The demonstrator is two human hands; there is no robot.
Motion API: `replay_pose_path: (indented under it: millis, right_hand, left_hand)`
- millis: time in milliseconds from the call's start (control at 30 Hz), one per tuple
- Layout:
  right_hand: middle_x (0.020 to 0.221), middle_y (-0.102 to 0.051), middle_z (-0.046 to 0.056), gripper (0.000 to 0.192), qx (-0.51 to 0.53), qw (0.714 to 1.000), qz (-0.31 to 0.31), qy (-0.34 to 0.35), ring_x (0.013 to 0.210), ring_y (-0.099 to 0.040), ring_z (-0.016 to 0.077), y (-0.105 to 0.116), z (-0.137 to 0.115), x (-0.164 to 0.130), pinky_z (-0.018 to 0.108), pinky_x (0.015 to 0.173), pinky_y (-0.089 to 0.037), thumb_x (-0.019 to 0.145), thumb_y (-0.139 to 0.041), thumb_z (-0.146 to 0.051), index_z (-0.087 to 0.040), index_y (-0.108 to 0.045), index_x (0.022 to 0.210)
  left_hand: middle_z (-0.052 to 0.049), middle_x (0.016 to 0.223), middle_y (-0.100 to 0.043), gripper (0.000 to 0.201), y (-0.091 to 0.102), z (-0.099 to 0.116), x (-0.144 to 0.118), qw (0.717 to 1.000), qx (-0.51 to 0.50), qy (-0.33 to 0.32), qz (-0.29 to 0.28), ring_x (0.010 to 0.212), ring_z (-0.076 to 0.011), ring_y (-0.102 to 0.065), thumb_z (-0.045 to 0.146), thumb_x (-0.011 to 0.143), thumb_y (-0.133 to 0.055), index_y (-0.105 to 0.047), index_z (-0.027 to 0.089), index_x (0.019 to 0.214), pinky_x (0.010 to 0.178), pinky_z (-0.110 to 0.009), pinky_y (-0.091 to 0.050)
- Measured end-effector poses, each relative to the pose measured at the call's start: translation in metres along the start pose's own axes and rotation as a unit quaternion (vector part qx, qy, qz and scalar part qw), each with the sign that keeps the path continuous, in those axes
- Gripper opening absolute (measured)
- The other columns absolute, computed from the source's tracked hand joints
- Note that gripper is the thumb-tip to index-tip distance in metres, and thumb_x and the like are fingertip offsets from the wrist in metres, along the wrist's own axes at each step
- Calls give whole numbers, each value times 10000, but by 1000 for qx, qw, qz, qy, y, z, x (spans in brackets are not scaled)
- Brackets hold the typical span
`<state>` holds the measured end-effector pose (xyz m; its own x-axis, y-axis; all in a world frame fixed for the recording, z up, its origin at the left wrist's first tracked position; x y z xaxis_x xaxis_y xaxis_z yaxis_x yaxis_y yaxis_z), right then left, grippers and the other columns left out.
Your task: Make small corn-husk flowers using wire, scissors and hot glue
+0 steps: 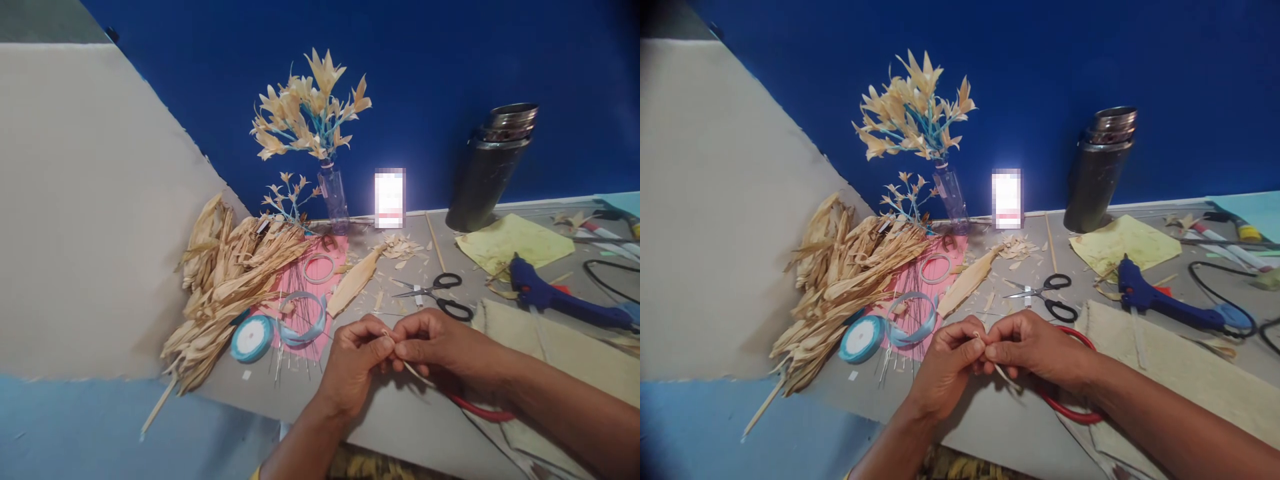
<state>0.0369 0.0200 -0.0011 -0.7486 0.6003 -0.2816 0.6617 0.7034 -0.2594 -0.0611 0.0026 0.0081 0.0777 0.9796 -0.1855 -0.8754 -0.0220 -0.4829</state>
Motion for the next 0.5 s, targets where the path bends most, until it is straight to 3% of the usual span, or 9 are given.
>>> replay_pose_path:
  millis: [133,233,500]
  right_hand:
    - [697,-635,-8,241,-50,997,54,33,620,-483,107,3,-10,-1,244,566,-336,754,-812,-387,-156,-757,796]
    - [627,-603,-23,223,-60,995,72,18,564,-465,98,4,-8,0,239,523,-315,748,-799,-367,-152,-742,761]
    - [650,-656,13,320,-75,995,66,31,537,-460,89,10,-14,-1,228,499,-316,774,-774,-456,-146,-727,710]
  left_hand:
    - [31,663,-559,171,8,8,0,997,40,-54,38,567,-79,-532,248,670,-891,-746,158,658,552,-222,-380]
    - [24,672,-579,143,10,9,0,994,63,-73,50,585,-87,-536,228,685,-869,-748,160,651,566,-226,-399]
    - [-26,717,-677,209,10,3,1,994,90,-48,34,596,-116,-568,313,693,-876,-758,147,739,574,-248,-417]
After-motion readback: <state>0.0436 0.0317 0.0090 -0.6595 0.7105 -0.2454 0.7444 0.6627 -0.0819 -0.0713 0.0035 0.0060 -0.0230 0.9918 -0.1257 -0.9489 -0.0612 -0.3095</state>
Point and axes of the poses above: each hand's wrist, its own x-axis towards the middle knuckle, its own y-axis out of the back of the hand, z = x × y, the point moved 9 cm from there along x, towards the middle knuckle
